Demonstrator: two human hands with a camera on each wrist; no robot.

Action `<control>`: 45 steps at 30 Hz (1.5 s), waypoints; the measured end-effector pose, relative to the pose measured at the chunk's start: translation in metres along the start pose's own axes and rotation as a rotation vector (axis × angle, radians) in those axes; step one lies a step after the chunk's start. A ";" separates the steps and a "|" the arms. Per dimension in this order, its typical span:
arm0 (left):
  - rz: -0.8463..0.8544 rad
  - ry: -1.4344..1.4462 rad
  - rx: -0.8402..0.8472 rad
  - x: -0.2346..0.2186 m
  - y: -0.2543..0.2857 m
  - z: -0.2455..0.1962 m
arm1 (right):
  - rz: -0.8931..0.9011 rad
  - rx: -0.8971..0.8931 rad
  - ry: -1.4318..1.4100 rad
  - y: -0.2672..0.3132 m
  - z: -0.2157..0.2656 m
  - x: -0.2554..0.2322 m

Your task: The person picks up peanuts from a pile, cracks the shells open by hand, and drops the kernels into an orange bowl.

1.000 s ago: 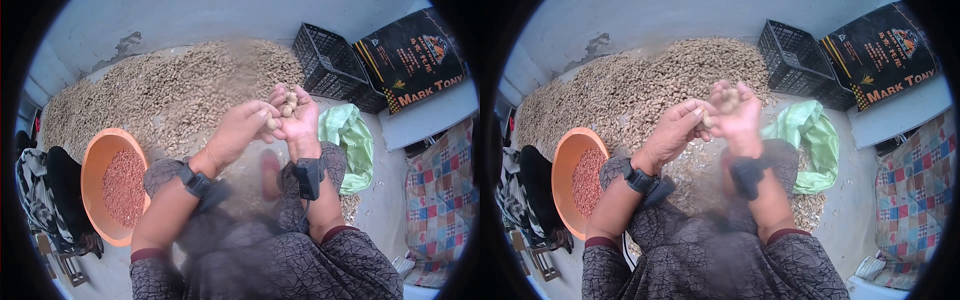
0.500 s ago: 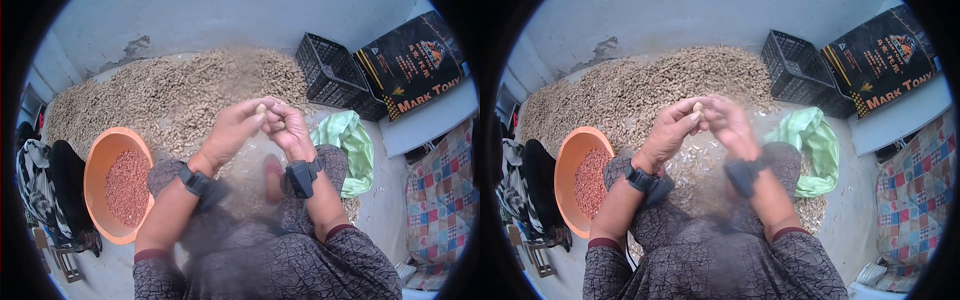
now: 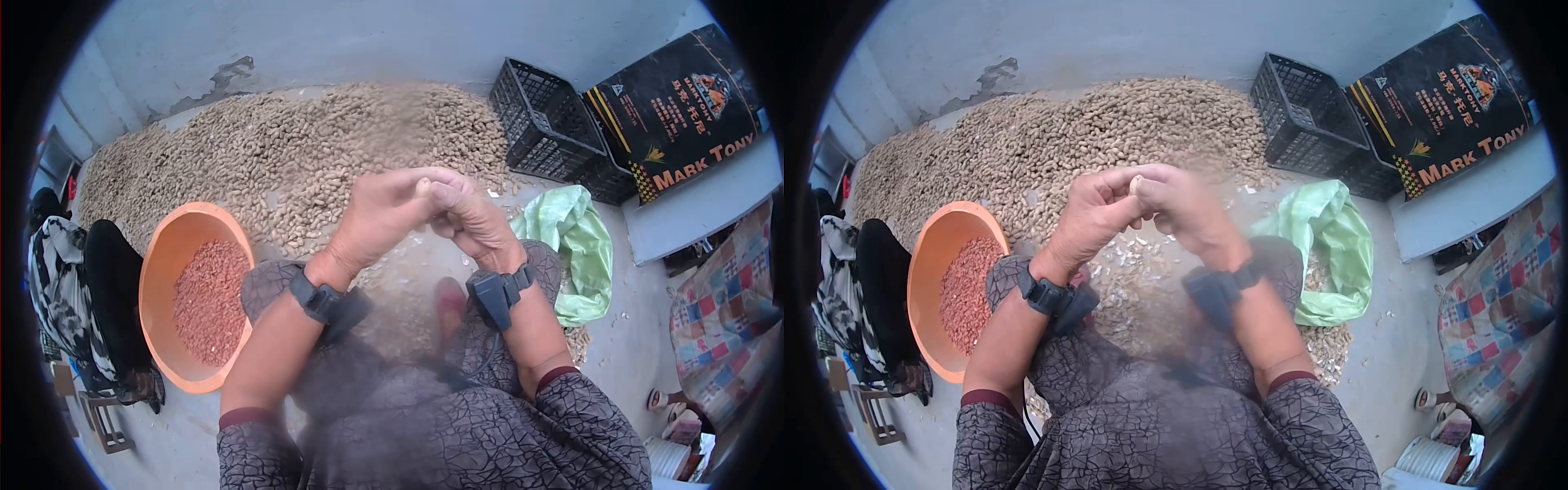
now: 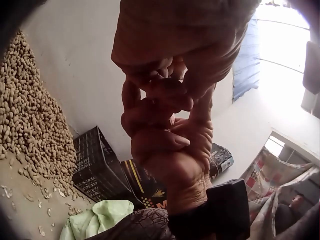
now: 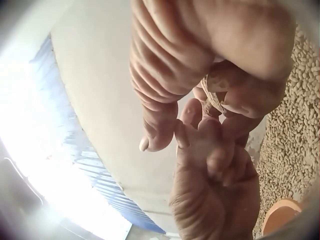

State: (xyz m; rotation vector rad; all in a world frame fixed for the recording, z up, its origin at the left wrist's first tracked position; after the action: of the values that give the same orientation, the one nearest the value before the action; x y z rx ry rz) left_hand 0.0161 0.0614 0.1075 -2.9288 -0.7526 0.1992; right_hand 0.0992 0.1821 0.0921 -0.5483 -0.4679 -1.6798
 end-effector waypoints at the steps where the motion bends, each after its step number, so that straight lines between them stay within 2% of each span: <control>1: 0.002 -0.069 0.005 0.000 -0.001 0.003 | 0.040 0.015 0.032 -0.001 -0.005 -0.002; 4: 0.012 -0.196 -0.015 0.003 -0.006 0.011 | 0.029 0.000 0.028 -0.007 -0.017 -0.015; 6: -0.050 -0.272 0.081 0.005 -0.012 0.019 | 0.055 0.009 -0.014 -0.010 -0.014 -0.021; 10: -0.025 -0.383 0.105 0.009 -0.014 0.017 | 0.077 0.007 -0.149 -0.013 -0.020 -0.030; 13: 0.022 -0.383 0.135 0.009 -0.015 0.014 | -0.024 -0.054 -0.194 -0.015 -0.021 -0.030; 15: 0.020 -0.272 0.033 0.009 -0.016 0.013 | -0.008 -0.047 -0.203 -0.015 -0.017 -0.034; 20: 0.015 -0.265 -0.024 0.008 -0.021 0.023 | 0.008 -0.043 -0.210 -0.016 -0.013 -0.035; 25: 0.026 -0.248 -0.067 0.006 -0.022 0.021 | -0.084 -0.084 -0.219 -0.021 -0.020 -0.031; 27: 0.057 -0.020 -0.066 0.006 -0.020 0.017 | -0.011 -0.054 -0.280 -0.022 -0.016 -0.037; 28: 0.056 -0.022 -0.065 0.004 -0.020 0.019 | 0.059 -0.023 -0.336 -0.022 -0.014 -0.038; 30: 0.135 0.132 -0.078 -0.004 -0.019 0.025 | 0.072 -0.016 -0.296 -0.020 -0.010 -0.036; 34: 0.160 0.152 -0.109 -0.009 -0.015 0.026 | 0.130 -0.032 -0.235 -0.018 -0.011 -0.027; 37: 0.150 0.039 -0.096 -0.009 -0.013 0.025 | 0.085 -0.005 -0.122 -0.017 -0.016 -0.031; 39: 0.200 -0.058 -0.063 -0.011 -0.012 0.021 | 0.087 -0.006 -0.121 -0.016 -0.017 -0.031; 42: 0.199 -0.007 0.024 -0.008 -0.006 0.023 | 0.057 0.015 -0.146 -0.021 -0.026 -0.035; 45: 0.158 -0.092 -0.021 -0.012 -0.005 0.021 | 0.028 0.013 -0.172 -0.026 -0.030 -0.032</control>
State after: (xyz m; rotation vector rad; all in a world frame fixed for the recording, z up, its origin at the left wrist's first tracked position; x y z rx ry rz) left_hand 0.0000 0.0609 0.0886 -3.0178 -0.5378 0.3439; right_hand 0.0749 0.1938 0.0487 -0.6901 -0.5927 -1.6088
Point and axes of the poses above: each hand's wrist, its own y-axis away from the middle knuckle, its own x-axis out of the palm, z = x × y, the point moved 1 cm from there along -y, towards the middle knuckle, and after that the axes turned 13 degrees about -y, right-handed, at the moved point
